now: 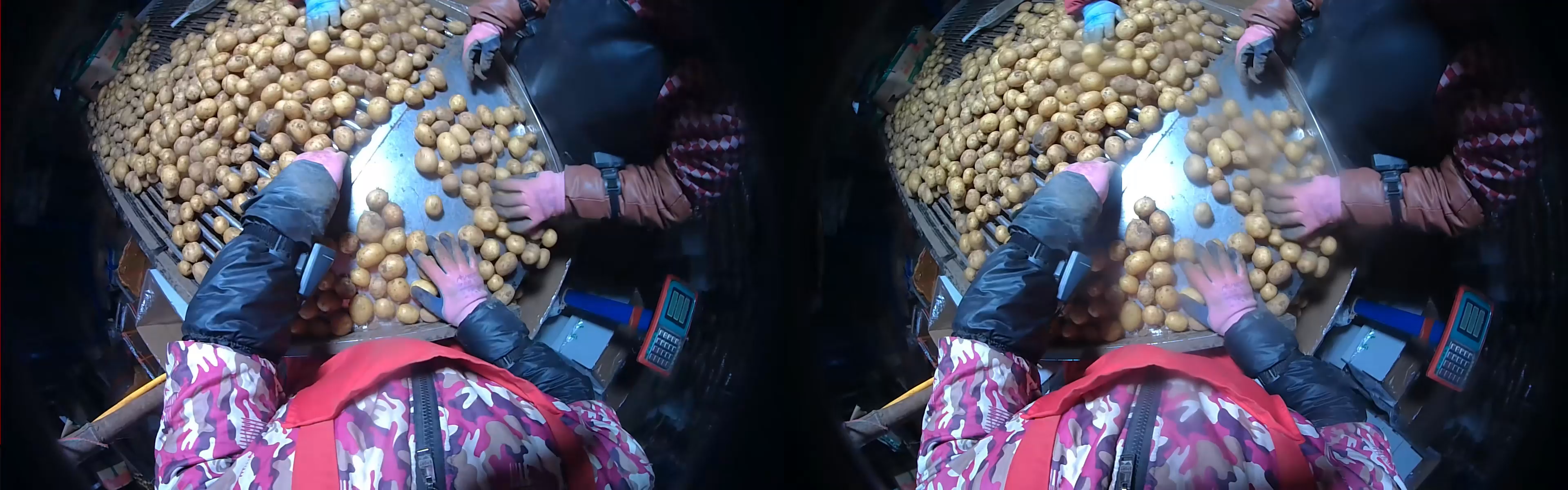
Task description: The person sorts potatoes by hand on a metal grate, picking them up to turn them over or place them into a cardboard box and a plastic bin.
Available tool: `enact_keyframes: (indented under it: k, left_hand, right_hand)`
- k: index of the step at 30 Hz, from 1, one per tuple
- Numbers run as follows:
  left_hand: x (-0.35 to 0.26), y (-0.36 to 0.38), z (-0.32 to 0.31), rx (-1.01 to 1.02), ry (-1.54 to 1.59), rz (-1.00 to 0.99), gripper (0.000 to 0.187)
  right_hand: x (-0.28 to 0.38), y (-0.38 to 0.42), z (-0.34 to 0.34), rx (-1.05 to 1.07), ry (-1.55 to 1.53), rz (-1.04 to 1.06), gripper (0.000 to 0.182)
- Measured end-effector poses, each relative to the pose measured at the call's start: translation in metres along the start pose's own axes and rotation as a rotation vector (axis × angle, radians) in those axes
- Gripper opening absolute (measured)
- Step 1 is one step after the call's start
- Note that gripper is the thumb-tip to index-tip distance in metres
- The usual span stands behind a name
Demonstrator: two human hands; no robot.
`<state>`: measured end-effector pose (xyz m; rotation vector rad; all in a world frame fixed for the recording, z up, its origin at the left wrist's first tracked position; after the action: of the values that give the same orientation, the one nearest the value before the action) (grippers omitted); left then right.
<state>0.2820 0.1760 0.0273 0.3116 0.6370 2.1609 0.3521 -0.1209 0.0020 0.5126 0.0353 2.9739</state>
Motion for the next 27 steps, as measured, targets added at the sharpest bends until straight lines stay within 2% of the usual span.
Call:
enact_keyframes:
  k: [3,4,7,8,11,13,15,17,20,23,25,26,27]
  left_hand:
    - [0.009,-0.005,-0.010,-0.156,0.066,0.029,0.040]
    - [0.009,0.002,-0.008,-0.226,0.104,0.004,0.030]
    - [0.014,0.028,-0.016,-0.205,0.328,0.110,0.035]
    - [0.023,0.029,-0.032,-0.323,0.356,0.090,0.043]
    - [0.035,0.049,-0.061,-0.508,0.601,-0.046,0.045]
    - [0.034,0.088,-0.060,-0.740,0.516,-0.054,0.045]
    - [0.030,0.138,-0.054,-0.815,0.580,-0.109,0.047]
    - [0.029,0.175,-0.060,-0.885,0.429,-0.044,0.047]
    - [0.019,0.252,-0.048,-1.109,0.569,-0.035,0.044]
    - [0.034,0.323,-0.050,-1.301,0.467,-0.110,0.050]
    - [0.034,0.391,-0.050,-1.363,0.363,-0.034,0.038]
    - [0.039,0.428,-0.070,-1.405,0.229,0.158,0.033]
    - [0.041,0.460,-0.054,-1.326,0.148,0.401,0.027]
  right_hand:
    - [-0.003,-0.001,0.002,0.001,-0.017,0.006,0.066]
    - [-0.004,0.000,0.001,-0.020,-0.009,0.010,0.066]
    - [-0.004,0.001,0.005,-0.077,0.004,0.048,0.063]
    - [-0.002,0.001,0.005,-0.093,0.001,0.051,0.061]
    - [-0.003,0.002,0.000,-0.079,0.019,0.041,0.061]
    - [-0.003,0.001,-0.003,-0.061,-0.015,0.059,0.065]
    - [0.004,-0.004,-0.003,-0.025,-0.015,0.027,0.067]
    - [0.004,-0.005,0.001,0.007,-0.043,0.021,0.069]
    - [-0.004,0.003,0.000,0.008,-0.018,0.052,0.069]
    - [-0.002,-0.005,-0.019,0.021,0.031,0.006,0.068]
    - [-0.004,-0.003,-0.021,0.032,0.029,-0.001,0.069]
    - [-0.005,-0.003,-0.023,0.034,0.045,-0.010,0.068]
    - [-0.005,-0.003,-0.024,0.035,0.062,-0.024,0.068]
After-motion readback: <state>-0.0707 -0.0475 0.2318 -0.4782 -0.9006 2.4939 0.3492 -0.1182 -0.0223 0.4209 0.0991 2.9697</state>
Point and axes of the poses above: each hand's wrist, its own y-axis away from the middle knuckle, its own z-axis out of the back of the hand, x = y × z, the point moved 6 cm from there along -y, towards the middle knuckle, and after that the axes turned 4 degrees about x, right-handed, at the moved point
